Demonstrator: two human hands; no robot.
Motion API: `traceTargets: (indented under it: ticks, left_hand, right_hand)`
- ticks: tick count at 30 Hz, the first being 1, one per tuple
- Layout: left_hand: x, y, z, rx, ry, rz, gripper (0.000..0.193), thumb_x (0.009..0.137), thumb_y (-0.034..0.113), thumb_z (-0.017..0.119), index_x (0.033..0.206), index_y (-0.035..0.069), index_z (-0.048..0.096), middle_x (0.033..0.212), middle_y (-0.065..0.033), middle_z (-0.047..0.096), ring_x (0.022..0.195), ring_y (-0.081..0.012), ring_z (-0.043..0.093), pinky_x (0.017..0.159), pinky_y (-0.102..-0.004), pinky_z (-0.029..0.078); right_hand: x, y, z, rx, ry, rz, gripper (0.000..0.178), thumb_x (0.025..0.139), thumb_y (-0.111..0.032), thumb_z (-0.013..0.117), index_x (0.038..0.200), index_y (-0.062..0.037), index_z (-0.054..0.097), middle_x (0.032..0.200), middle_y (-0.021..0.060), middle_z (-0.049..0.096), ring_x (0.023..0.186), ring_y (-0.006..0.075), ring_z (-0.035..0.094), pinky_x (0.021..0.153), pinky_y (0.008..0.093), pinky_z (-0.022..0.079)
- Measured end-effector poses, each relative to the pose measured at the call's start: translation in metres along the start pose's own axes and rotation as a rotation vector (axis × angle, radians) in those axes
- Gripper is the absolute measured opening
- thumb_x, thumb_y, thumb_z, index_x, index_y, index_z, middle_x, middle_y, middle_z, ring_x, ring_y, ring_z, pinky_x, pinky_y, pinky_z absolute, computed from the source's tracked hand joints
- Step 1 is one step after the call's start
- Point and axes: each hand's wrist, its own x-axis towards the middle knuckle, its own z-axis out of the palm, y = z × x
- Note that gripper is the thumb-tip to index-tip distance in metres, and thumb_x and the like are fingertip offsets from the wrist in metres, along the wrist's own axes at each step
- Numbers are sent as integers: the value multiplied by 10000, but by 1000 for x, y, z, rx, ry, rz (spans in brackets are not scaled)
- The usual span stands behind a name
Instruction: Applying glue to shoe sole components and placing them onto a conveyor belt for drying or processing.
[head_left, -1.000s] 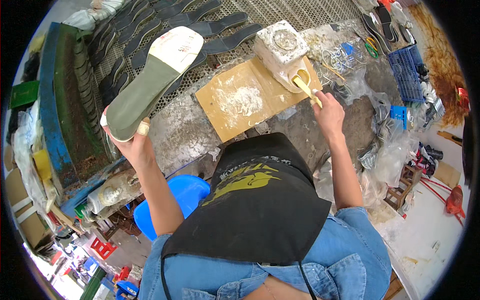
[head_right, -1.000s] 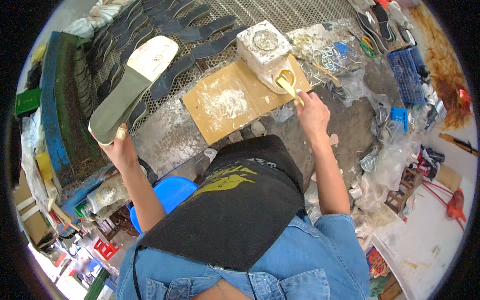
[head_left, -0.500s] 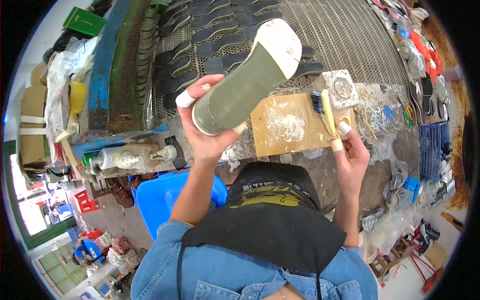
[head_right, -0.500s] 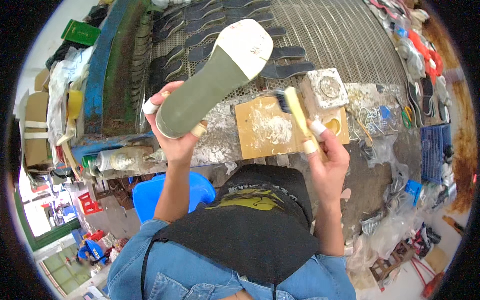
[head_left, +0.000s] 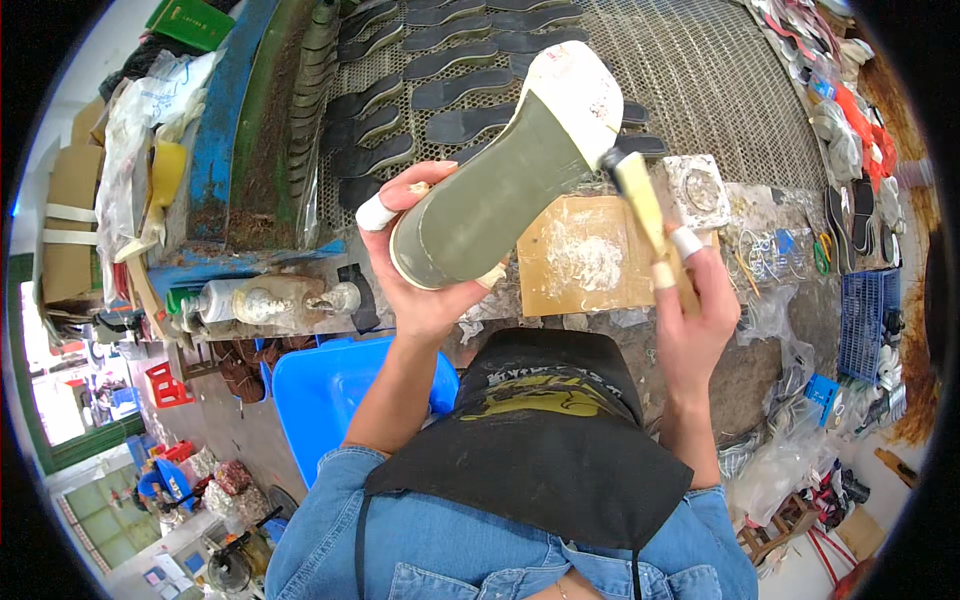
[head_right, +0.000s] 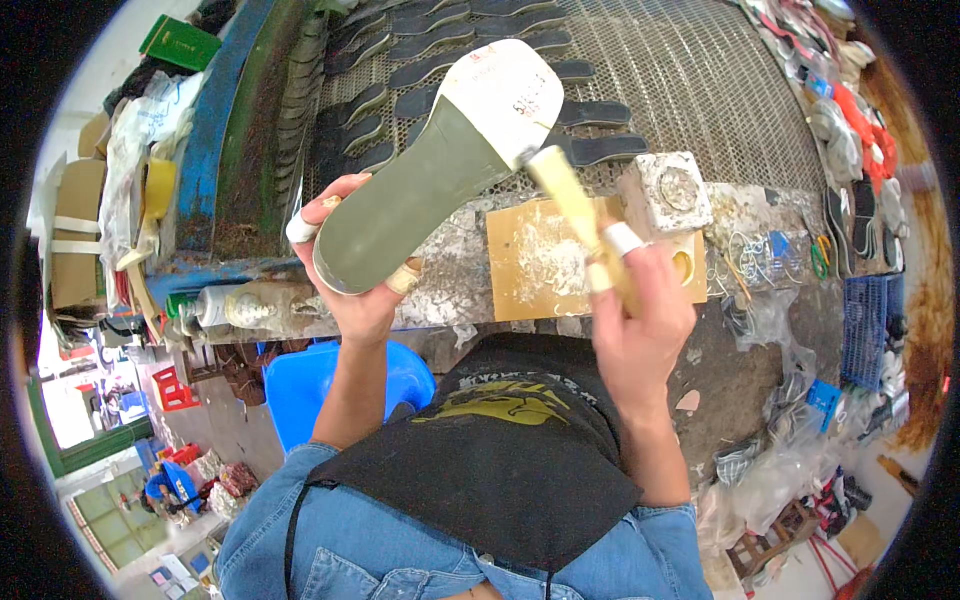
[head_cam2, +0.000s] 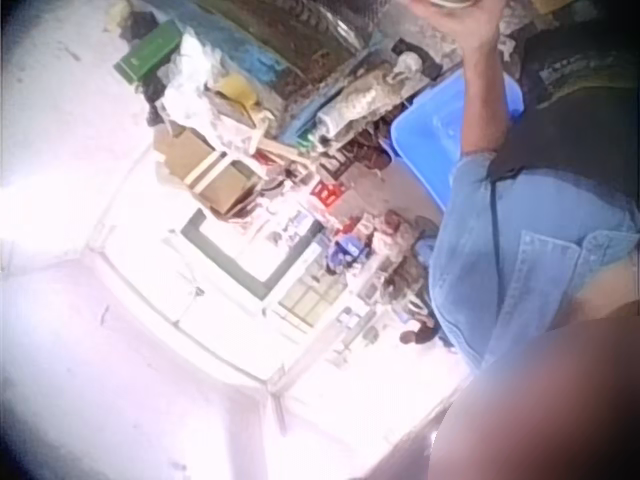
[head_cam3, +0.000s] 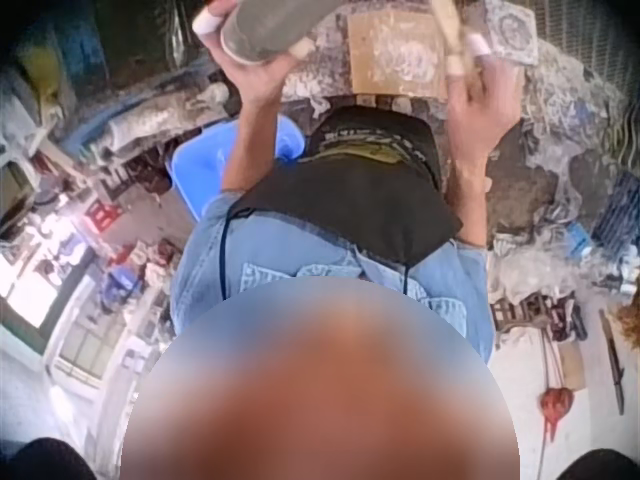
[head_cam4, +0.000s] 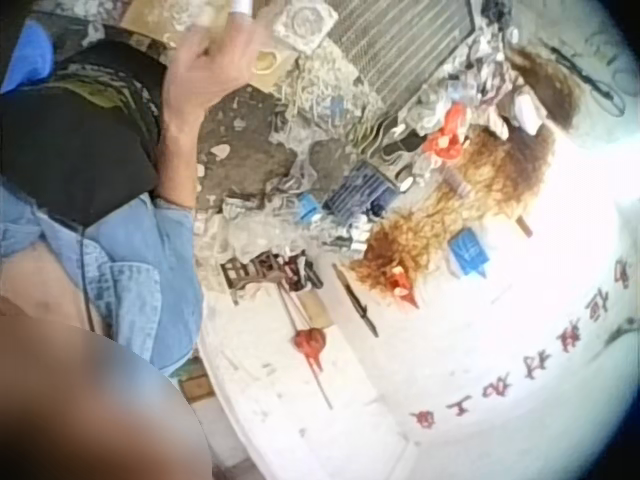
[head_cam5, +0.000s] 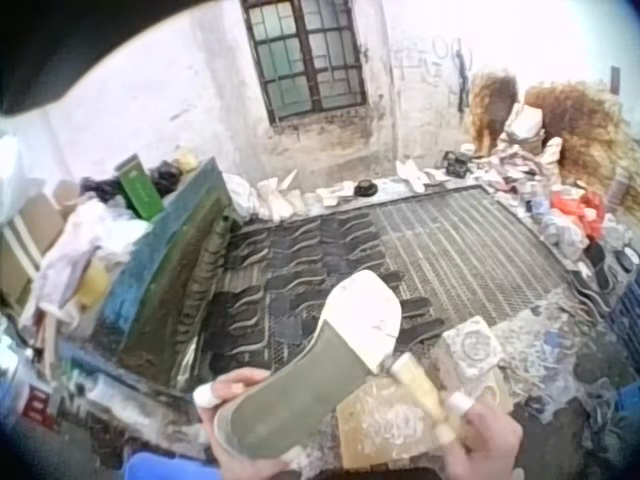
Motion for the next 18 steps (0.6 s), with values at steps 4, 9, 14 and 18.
traceTargets:
  ticks: [4, 9, 14, 18]
  left_hand:
    - [-2, 3, -1, -31, 48, -19, 820, 589, 76, 853, 1262, 110, 387, 1298, -230, 444, 1185, -281, 506, 975, -439, 453]
    - [9, 2, -12, 18, -89, 18, 783, 582, 75, 870, 1232, 102, 435, 1290, -225, 471, 1166, -281, 527, 966, -427, 461]
    - [17, 7, -13, 19, -246, 47, 746, 586, 91, 897, 1204, 90, 480, 1271, -215, 498, 1146, -283, 546, 951, -414, 468]
    - [15, 10, -11, -10, -269, 23, 725, 581, 111, 907, 1185, 75, 506, 1277, -218, 499, 1151, -290, 544, 950, -409, 468]
  right_hand:
    - [-8, -11, 5, 59, -129, -116, 359, 742, -16, 687, 1100, -33, 677, 854, 119, 606, 710, 219, 599, 646, 314, 481]
    - [7, 13, -8, 44, 15, 97, 357, 755, 18, 673, 1108, -34, 680, 858, 83, 609, 721, 185, 587, 656, 303, 473]
    - [27, -27, -17, 124, -149, -145, 348, 763, -5, 690, 1110, -34, 684, 786, 64, 583, 657, 142, 551, 582, 275, 427]
    - [36, -43, -6, 266, -204, -160, 354, 743, -23, 704, 1097, -30, 687, 755, 73, 576, 625, 165, 550, 560, 279, 417]
